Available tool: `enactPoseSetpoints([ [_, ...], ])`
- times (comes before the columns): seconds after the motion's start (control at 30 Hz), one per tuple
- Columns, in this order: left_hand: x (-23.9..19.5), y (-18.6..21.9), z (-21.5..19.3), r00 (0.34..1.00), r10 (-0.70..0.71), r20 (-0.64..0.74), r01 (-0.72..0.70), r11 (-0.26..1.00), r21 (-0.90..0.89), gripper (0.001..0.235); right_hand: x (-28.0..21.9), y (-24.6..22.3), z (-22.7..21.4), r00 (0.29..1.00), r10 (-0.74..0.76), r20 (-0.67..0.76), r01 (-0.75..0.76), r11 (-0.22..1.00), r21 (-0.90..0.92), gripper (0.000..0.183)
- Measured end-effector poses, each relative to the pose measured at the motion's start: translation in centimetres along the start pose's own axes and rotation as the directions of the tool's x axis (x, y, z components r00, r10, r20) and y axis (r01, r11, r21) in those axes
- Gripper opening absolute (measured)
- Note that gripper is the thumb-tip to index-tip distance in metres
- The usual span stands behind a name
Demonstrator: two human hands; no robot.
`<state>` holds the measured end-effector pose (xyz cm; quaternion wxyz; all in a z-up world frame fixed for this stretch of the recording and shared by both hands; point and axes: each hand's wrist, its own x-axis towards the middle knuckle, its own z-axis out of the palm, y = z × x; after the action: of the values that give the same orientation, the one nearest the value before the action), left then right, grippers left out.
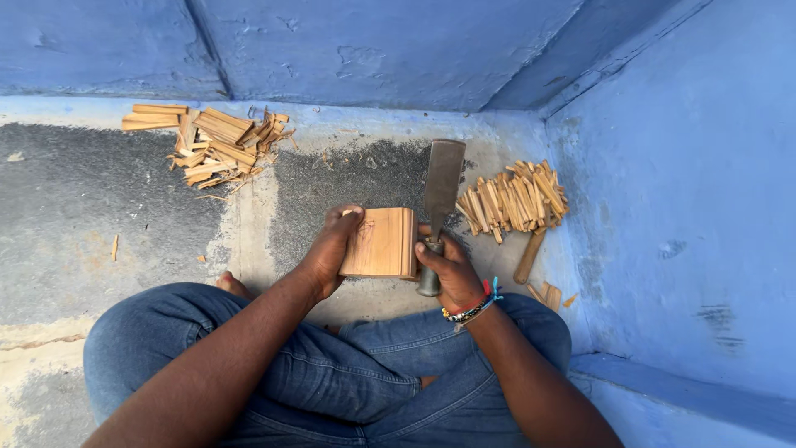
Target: The person sits on the floor and splits a rectangular wooden block into smaller pieces using a hammer and a metal splitting tool. They repeatedly position the tool on the wood and strike it with the hammer, creating piles of split wood on the floor.
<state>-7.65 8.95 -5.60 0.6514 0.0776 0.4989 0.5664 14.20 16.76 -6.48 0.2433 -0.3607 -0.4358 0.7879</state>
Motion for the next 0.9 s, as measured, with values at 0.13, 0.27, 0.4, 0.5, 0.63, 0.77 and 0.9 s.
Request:
enactPoseSetpoints([
  [0.13, -0.4, -0.2, 0.4, 0.981, 0.191, 0.024, -0.187, 0.909, 0.372, 0.07, 0.9, 1.3, -1.3, 0.998, 0.066, 0.01, -0.066, 0.996, 0.056, 0.041],
  [0.27, 0.6, -1.2, -0.5, 0.795, 0.491, 0.356, -0.539, 0.304, 0.786, 0.092, 1.8, 2.2, -2.6, 0.993, 0.112, -0.027, -0.11, 0.991, 0.082, 0.04],
  [0.4, -0.5, -1.2, -0.3, 0.93, 0.193, 0.314, -0.365, 0.359, 0.859, 0.127, 2.3, 2.4, -3.1, 0.982, 0.157, -0.104, -0.15, 0.986, 0.071, 0.041],
  [0.5, -1.2, -0.8, 0.6, 0.959, 0.159, 0.235, -0.267, 0.226, 0.937, 0.128, 2.0, 2.6, -2.9, 0.982, 0.152, -0.111, -0.153, 0.988, -0.004, 0.046],
  [0.63, -1.8, -0.7, 1.0, 0.967, 0.186, 0.177, -0.174, -0.033, 0.984, 0.122, 2.1, 3.2, -2.6, 0.979, 0.155, -0.132, -0.17, 0.979, -0.109, 0.051],
  [0.77, -2.5, -0.3, 1.2, 0.88, 0.395, 0.263, -0.238, -0.111, 0.965, 0.11, 2.5, 3.3, -2.0, 0.991, 0.101, -0.092, -0.12, 0.966, -0.229, 0.055],
  [0.9, -2.8, -0.4, 1.1, 0.903, 0.342, 0.26, -0.256, -0.057, 0.965, 0.109, 1.7, 3.0, -1.3, 0.992, 0.087, -0.093, -0.113, 0.942, -0.317, 0.052],
])
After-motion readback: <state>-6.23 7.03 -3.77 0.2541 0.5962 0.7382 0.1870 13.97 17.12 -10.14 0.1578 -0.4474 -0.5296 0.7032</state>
